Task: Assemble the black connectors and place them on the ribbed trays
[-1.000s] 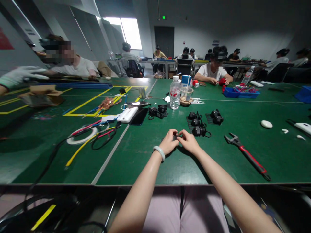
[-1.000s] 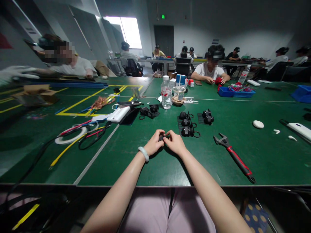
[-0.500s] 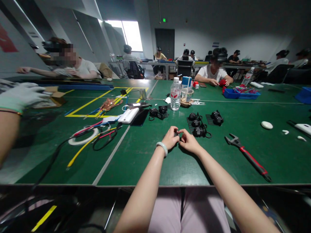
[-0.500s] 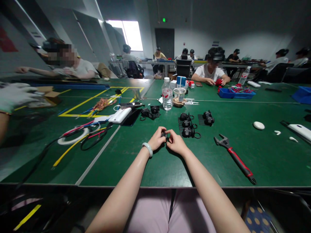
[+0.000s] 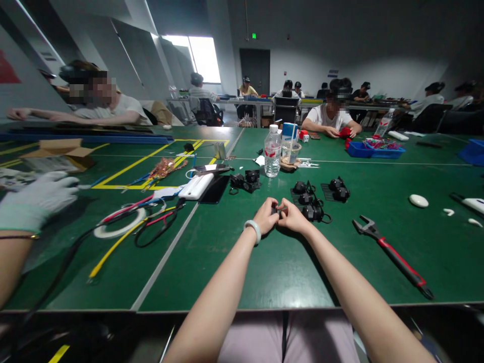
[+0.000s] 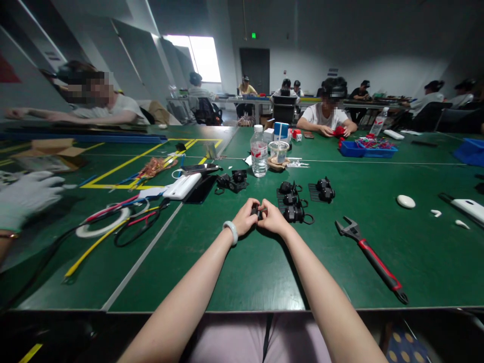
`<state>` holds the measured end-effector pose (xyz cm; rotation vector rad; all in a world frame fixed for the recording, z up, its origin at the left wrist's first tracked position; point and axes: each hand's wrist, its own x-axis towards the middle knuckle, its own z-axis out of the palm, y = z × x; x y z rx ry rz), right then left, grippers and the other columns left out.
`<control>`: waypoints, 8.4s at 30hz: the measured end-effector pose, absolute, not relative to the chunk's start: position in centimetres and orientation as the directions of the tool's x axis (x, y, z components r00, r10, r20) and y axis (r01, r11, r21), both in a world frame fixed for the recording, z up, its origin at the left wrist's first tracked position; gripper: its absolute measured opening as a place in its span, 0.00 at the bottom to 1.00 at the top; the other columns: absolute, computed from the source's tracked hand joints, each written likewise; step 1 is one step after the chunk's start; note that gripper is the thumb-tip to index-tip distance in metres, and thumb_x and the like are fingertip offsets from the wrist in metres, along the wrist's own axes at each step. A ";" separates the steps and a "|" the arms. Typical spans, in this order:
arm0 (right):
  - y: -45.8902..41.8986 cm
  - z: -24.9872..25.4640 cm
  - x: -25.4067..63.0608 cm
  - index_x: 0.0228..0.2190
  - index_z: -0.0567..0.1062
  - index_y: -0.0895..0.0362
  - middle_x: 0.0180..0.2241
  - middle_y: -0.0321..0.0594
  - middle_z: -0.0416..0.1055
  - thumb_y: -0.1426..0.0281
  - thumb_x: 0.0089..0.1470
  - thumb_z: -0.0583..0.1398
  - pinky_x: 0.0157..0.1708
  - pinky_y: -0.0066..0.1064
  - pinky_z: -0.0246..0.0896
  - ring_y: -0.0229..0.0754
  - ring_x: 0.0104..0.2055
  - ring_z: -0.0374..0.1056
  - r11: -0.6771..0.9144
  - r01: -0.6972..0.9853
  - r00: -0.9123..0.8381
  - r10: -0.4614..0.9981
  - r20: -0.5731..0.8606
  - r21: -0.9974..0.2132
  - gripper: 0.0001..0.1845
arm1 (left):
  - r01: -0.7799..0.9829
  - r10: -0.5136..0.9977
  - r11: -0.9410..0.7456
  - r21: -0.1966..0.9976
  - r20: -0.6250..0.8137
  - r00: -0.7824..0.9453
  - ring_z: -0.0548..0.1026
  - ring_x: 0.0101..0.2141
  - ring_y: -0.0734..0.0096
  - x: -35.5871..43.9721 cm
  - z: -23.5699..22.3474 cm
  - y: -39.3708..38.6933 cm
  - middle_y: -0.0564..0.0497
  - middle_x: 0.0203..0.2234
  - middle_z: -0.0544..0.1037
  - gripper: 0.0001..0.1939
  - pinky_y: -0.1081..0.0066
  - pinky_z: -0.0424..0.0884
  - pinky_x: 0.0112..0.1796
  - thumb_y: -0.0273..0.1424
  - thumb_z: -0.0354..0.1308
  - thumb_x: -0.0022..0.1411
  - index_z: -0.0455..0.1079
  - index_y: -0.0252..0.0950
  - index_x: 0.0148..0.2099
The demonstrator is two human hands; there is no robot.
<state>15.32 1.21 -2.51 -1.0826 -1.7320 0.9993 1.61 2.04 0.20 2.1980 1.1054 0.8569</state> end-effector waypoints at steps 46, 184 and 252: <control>0.4 -1.5 16.6 0.28 0.59 0.57 0.13 0.21 0.49 0.72 0.32 0.59 0.17 0.19 0.40 0.27 0.15 0.43 0.253 0.290 -0.360 0.922 0.139 -0.923 0.16 | 0.452 0.781 -0.377 0.809 0.015 0.625 0.63 0.32 0.73 0.4 2.4 0.9 0.51 0.33 0.61 0.24 0.67 0.64 0.37 0.25 0.52 0.43 0.50 0.33 0.45; -0.5 -0.4 16.9 0.36 0.56 0.55 0.16 0.22 0.49 0.71 0.38 0.57 0.19 0.20 0.43 0.28 0.17 0.47 0.300 0.340 -0.468 0.876 0.116 -0.891 0.20 | 0.410 0.738 -0.452 0.792 0.075 0.671 0.62 0.37 0.70 0.1 2.0 1.1 0.50 0.35 0.60 0.25 0.65 0.61 0.42 0.26 0.52 0.44 0.51 0.32 0.46; 0.0 -0.7 17.1 0.35 0.65 0.58 0.15 0.26 0.54 0.66 0.44 0.56 0.20 0.22 0.45 0.29 0.18 0.50 0.316 0.425 -0.399 0.907 0.138 -0.848 0.14 | 0.425 0.735 -0.452 0.784 0.056 0.676 0.62 0.34 0.72 0.2 2.3 1.0 0.50 0.35 0.59 0.24 0.67 0.62 0.40 0.26 0.51 0.44 0.49 0.33 0.46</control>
